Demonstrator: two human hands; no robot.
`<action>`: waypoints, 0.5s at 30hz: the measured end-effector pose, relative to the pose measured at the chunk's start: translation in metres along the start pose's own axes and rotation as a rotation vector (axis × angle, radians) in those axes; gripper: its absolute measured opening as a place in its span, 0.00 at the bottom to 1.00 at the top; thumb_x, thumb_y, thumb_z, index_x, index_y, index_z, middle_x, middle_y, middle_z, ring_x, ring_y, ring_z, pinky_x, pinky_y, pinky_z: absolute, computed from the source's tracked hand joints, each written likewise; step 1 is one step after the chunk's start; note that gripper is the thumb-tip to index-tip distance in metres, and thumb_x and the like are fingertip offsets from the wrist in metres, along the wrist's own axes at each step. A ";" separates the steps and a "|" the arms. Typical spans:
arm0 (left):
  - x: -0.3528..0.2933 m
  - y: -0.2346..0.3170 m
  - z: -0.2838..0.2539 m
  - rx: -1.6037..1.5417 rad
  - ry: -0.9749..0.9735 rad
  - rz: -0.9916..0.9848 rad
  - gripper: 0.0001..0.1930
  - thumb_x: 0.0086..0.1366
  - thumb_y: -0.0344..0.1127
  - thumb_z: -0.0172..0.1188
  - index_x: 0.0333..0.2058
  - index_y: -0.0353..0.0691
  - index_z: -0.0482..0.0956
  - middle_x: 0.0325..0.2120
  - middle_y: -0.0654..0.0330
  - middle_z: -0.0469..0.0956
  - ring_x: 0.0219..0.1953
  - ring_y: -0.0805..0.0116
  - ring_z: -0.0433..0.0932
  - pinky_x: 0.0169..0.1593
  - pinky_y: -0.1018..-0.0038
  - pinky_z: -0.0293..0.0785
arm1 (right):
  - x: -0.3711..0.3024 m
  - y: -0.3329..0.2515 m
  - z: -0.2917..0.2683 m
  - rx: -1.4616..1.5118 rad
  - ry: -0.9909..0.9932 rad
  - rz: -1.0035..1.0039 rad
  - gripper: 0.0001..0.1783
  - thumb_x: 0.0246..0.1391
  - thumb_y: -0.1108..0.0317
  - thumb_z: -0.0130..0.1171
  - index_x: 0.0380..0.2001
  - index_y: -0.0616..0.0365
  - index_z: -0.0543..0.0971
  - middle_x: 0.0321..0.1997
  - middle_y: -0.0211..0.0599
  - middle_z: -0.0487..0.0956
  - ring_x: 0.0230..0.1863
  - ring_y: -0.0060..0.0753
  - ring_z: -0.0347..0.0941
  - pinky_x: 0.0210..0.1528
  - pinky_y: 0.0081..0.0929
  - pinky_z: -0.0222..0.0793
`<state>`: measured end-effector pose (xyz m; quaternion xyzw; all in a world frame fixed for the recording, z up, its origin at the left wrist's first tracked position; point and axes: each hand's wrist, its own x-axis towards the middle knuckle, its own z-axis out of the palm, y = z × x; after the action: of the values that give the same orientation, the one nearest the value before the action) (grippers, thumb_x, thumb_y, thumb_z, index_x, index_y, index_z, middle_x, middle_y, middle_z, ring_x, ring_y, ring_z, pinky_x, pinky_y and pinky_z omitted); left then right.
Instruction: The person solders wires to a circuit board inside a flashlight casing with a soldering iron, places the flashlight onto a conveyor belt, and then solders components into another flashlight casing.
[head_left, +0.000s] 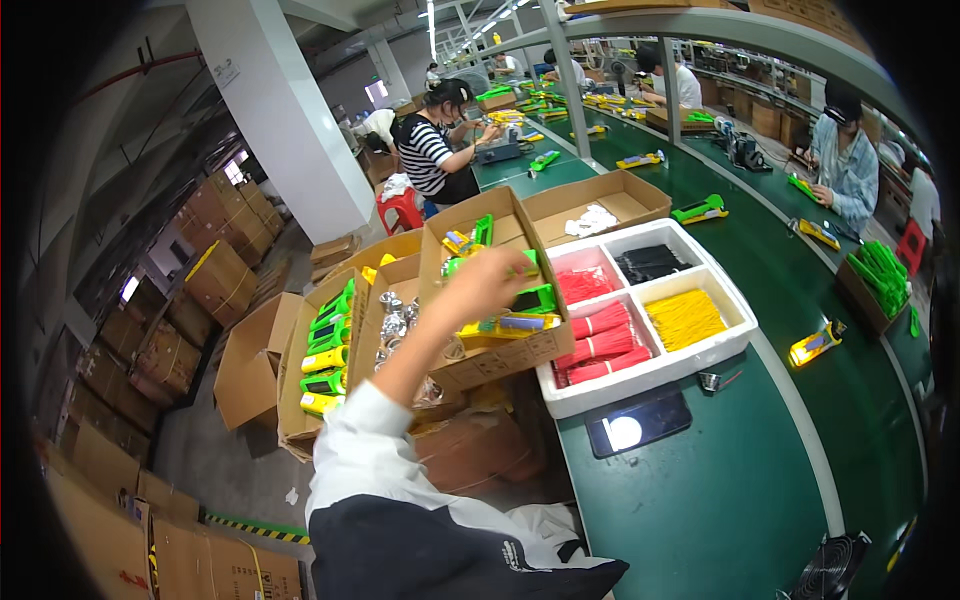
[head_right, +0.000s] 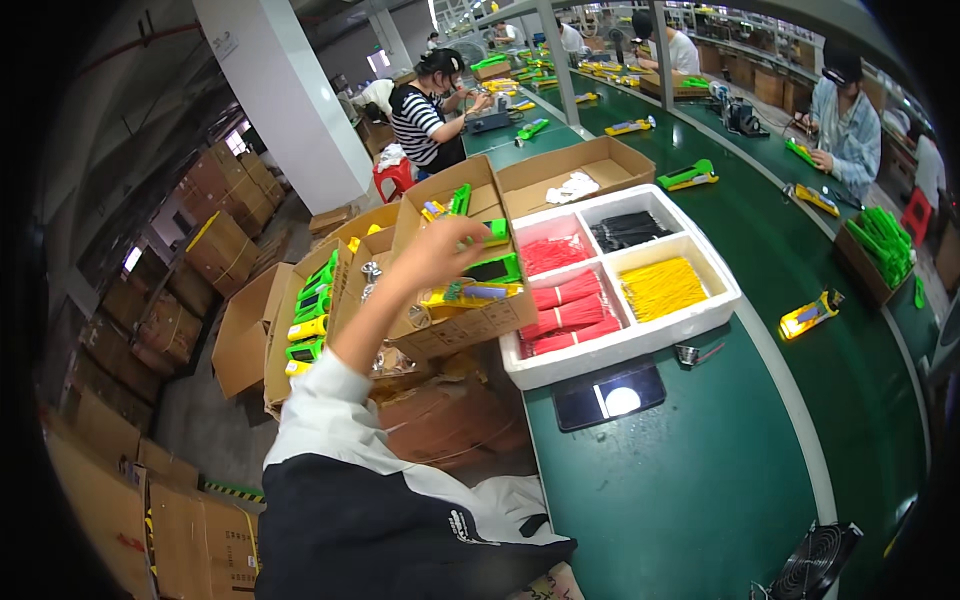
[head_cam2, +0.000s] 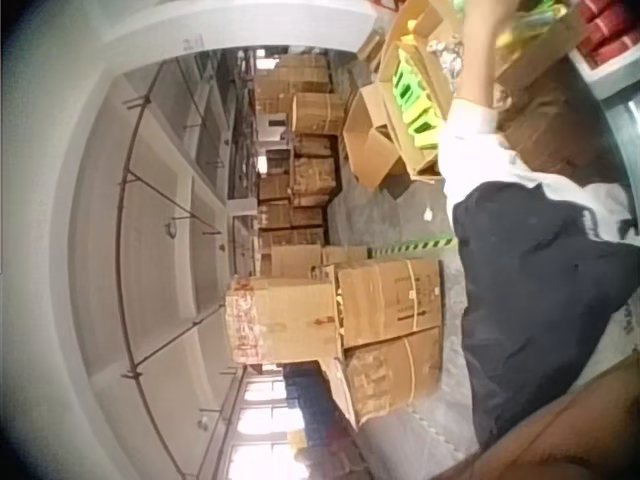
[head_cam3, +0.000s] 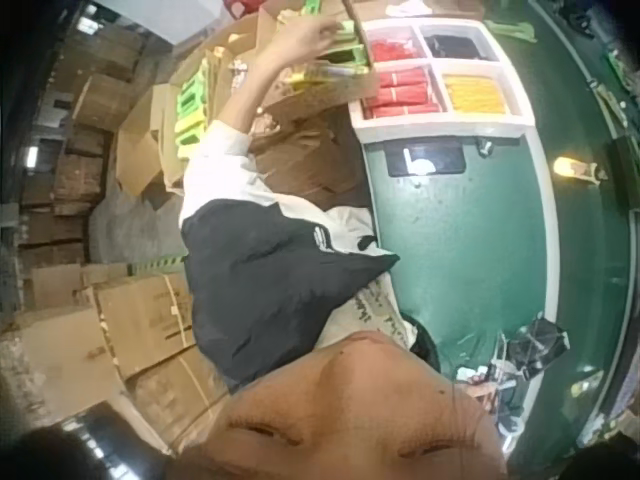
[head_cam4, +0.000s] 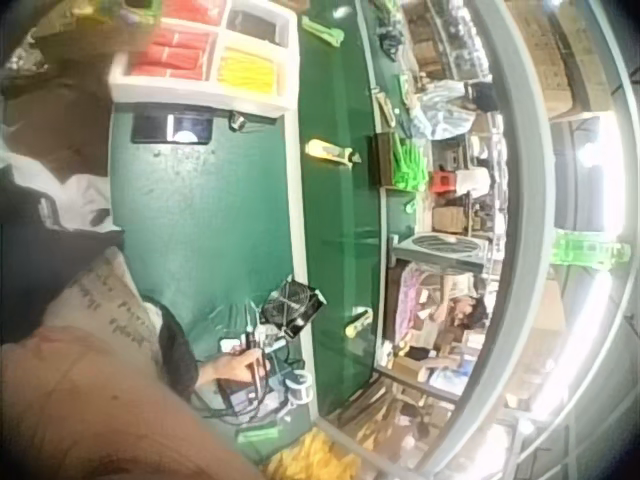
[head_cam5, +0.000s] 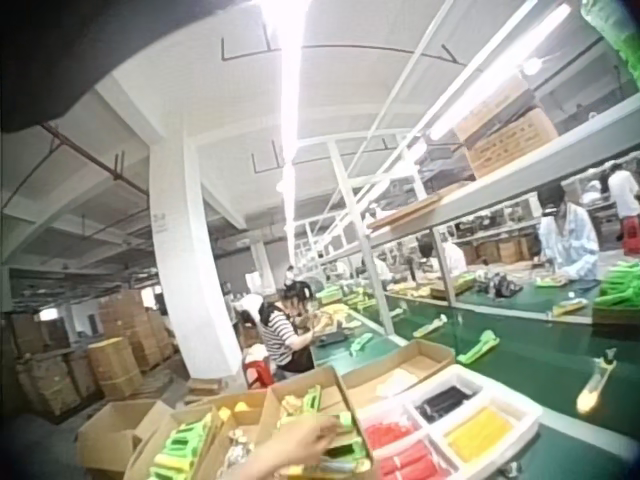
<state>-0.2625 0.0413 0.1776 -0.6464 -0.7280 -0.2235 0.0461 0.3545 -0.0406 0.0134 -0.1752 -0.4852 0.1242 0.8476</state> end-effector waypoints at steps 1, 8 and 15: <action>-0.002 -0.042 -0.007 0.240 -0.047 0.023 0.18 0.43 0.38 0.58 0.35 0.40 0.71 0.32 0.54 0.71 0.34 0.61 0.71 0.38 0.71 0.65 | 0.002 -0.010 0.025 -0.407 0.051 0.249 0.18 0.40 0.66 0.57 0.28 0.69 0.63 0.19 0.39 0.66 0.15 0.25 0.60 0.14 0.18 0.58; 0.016 -0.144 0.012 0.383 -0.343 -0.043 0.31 0.36 0.43 0.62 0.41 0.38 0.67 0.39 0.52 0.68 0.42 0.57 0.67 0.45 0.70 0.62 | -0.003 -0.012 0.046 -0.907 0.083 0.457 0.17 0.39 0.67 0.59 0.25 0.69 0.65 0.19 0.42 0.68 0.19 0.28 0.64 0.18 0.23 0.62; 0.010 -0.134 -0.022 0.190 -0.247 0.053 0.27 0.35 0.36 0.61 0.39 0.34 0.69 0.33 0.50 0.70 0.38 0.57 0.69 0.43 0.72 0.63 | 0.001 -0.011 0.041 -0.835 0.017 0.414 0.15 0.40 0.68 0.59 0.22 0.70 0.66 0.17 0.43 0.71 0.16 0.28 0.66 0.15 0.21 0.63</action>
<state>-0.3976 0.0329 0.1654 -0.6805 -0.7289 -0.0713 0.0231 0.3198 -0.0425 0.0380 -0.5956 -0.4414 0.0833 0.6659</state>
